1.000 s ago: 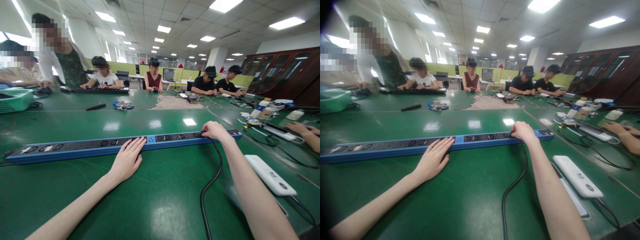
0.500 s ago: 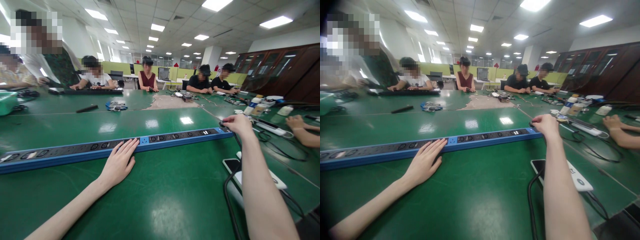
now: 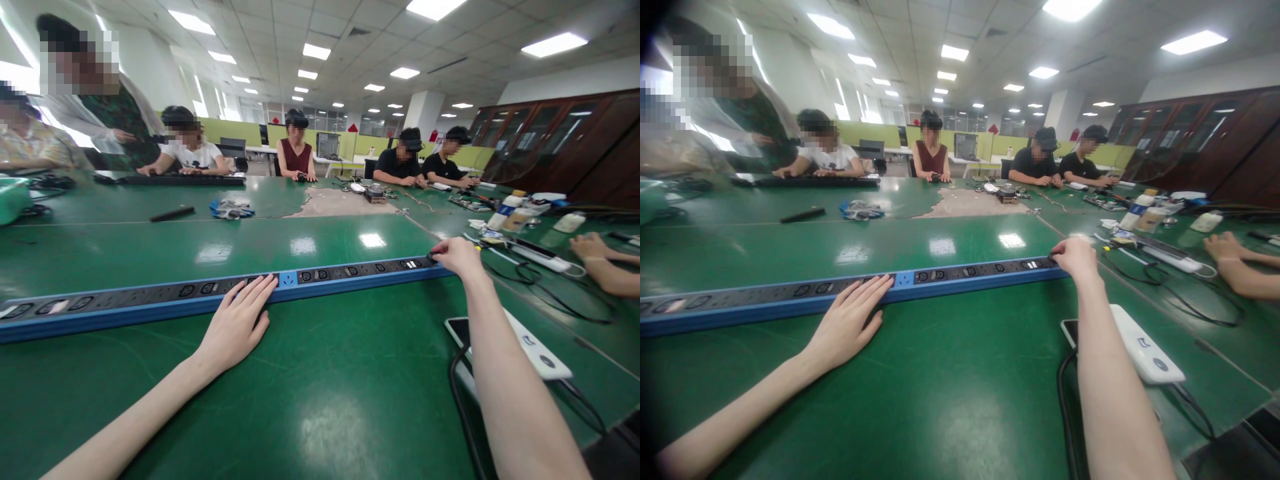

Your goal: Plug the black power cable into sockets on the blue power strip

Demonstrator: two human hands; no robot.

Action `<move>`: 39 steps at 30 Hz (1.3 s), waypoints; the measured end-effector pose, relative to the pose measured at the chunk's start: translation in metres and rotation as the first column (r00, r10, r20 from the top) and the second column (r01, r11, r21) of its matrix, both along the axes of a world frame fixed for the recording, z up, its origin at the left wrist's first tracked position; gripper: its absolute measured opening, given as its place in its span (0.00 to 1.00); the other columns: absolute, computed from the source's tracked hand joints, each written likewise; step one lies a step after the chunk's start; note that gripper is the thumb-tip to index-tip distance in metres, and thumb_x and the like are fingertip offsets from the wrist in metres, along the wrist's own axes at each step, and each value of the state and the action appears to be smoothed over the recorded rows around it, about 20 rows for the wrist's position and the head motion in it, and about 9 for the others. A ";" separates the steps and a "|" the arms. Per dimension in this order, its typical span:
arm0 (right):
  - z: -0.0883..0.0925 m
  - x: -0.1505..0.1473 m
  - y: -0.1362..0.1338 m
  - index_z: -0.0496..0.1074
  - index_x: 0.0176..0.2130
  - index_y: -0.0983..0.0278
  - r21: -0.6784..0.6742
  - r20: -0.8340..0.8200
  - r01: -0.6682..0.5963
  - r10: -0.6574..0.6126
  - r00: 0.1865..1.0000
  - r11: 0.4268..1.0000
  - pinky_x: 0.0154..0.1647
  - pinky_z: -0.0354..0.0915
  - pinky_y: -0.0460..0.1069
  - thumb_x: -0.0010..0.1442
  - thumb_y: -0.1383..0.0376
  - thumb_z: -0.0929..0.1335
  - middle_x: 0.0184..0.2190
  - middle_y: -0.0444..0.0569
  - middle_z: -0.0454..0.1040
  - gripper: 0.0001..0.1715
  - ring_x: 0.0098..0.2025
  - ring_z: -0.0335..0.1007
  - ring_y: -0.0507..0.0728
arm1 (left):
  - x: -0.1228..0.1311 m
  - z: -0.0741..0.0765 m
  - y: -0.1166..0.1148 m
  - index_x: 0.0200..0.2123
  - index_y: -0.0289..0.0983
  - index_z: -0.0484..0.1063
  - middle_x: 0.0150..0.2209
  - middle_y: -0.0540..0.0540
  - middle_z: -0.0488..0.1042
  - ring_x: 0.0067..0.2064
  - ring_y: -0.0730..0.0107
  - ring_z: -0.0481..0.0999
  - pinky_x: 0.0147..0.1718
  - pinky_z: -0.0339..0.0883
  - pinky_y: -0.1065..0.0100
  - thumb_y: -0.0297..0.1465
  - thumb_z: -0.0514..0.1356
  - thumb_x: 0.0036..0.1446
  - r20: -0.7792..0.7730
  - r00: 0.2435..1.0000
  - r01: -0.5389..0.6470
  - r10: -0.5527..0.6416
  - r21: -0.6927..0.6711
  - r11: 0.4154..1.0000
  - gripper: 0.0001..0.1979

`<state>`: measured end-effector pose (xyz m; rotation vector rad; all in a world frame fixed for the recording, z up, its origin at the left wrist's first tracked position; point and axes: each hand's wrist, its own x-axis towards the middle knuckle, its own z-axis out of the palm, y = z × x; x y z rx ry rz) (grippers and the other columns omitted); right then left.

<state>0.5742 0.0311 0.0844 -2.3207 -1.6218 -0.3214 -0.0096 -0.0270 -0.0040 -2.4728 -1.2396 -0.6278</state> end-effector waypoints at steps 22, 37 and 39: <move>-0.009 -0.017 0.009 0.86 0.44 0.54 -0.024 -0.005 0.147 -0.147 0.989 0.989 0.51 0.73 0.55 0.51 0.61 0.75 0.42 0.53 0.82 0.18 0.46 0.79 0.64 | -0.001 0.000 -0.001 0.77 0.46 0.46 0.76 0.49 0.50 0.75 0.58 0.55 0.74 0.46 0.49 0.32 0.51 0.69 0.004 1.000 -0.006 0.006 -0.008 1.000 0.36; 0.027 0.013 -0.009 0.85 0.46 0.55 0.274 -0.129 0.149 -0.118 0.985 0.950 0.40 0.67 0.49 0.57 0.51 0.74 0.39 0.48 0.84 0.20 0.40 0.77 0.57 | -0.002 0.000 0.000 0.77 0.46 0.45 0.76 0.48 0.52 0.75 0.58 0.56 0.74 0.47 0.49 0.32 0.51 0.68 -0.003 1.000 0.001 -0.001 0.004 1.000 0.37; 0.027 0.024 -0.010 0.85 0.47 0.55 0.350 -0.115 0.154 -0.121 0.986 0.924 0.39 0.66 0.49 0.58 0.51 0.74 0.38 0.48 0.84 0.20 0.39 0.76 0.57 | -0.002 0.000 0.000 0.78 0.45 0.45 0.76 0.48 0.51 0.76 0.59 0.55 0.74 0.47 0.49 0.32 0.51 0.68 -0.017 1.000 -0.006 0.006 0.000 1.000 0.37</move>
